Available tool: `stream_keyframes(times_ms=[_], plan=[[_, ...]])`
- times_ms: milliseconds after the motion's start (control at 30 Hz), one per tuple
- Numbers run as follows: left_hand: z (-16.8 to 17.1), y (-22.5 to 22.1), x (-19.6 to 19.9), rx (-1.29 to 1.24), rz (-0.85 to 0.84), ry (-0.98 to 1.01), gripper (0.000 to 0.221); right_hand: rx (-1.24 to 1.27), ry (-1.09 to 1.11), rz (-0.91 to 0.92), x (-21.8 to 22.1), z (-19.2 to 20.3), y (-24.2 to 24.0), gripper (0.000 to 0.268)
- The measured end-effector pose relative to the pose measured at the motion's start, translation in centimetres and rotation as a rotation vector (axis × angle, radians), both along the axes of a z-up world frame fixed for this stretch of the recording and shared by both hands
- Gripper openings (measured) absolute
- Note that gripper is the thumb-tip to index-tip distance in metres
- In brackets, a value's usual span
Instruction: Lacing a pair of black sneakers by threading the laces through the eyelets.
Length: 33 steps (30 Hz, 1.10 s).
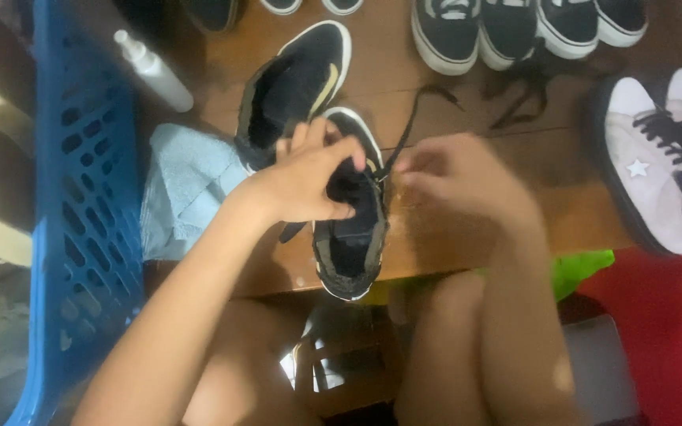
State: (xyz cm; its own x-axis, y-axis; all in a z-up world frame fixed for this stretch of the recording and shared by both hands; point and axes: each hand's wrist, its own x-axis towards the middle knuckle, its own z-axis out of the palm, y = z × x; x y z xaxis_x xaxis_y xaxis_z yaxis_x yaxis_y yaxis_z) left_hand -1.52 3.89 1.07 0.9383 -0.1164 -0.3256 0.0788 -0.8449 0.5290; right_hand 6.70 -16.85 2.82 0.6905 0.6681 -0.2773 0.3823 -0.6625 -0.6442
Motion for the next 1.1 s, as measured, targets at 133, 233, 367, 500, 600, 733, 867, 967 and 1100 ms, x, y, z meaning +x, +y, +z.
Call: stream_keyframes(times_ms=[133, 233, 367, 500, 600, 733, 867, 967, 1100], plan=[[1.3, -0.5, 0.5, -0.089, -0.029, -0.018, 0.053, 0.049, 0.101, -0.002, -0.1, -2.7, 0.9, 0.027], [0.1, -0.4, 1.1, 0.019, -0.065, 0.007, 0.027, 0.081, 0.194, -0.034, 0.0, -2.9, 1.5, 0.025], [0.7, -0.4, 0.8, -0.011, -0.020, 0.047, 0.029, -0.003, 0.130, -0.223, 0.2, -1.2, -0.1, 0.020], [3.5, -1.3, -0.5, -0.157, 0.126, 0.166, 0.036, -0.129, -0.084, -0.472, 4.2, -3.2, -5.2, 0.025], [0.7, -0.6, 0.2, -0.204, 0.073, 0.096, 0.037, -0.302, -0.343, -0.540, 9.8, -10.1, -12.1, 0.023], [0.1, -0.2, 0.6, -0.214, 0.094, 0.085, 0.035, -0.428, -0.262, -0.481, 3.4, -3.3, -6.2, 0.024], [0.2, 0.0, 0.7, -0.237, 0.084, 0.066, 0.038, 0.027, -0.305, 0.094, 0.8, -2.1, -0.2, 0.026], [-0.2, 0.1, 0.8, -0.239, 0.088, 0.066, 0.036, 0.051, -0.275, 0.206, -0.4, -2.7, 1.5, 0.021], [-0.2, 0.5, 0.7, -0.235, 0.049, 0.052, 0.034, -0.092, -0.230, 0.177, 0.1, -2.4, 1.4, 0.011]])
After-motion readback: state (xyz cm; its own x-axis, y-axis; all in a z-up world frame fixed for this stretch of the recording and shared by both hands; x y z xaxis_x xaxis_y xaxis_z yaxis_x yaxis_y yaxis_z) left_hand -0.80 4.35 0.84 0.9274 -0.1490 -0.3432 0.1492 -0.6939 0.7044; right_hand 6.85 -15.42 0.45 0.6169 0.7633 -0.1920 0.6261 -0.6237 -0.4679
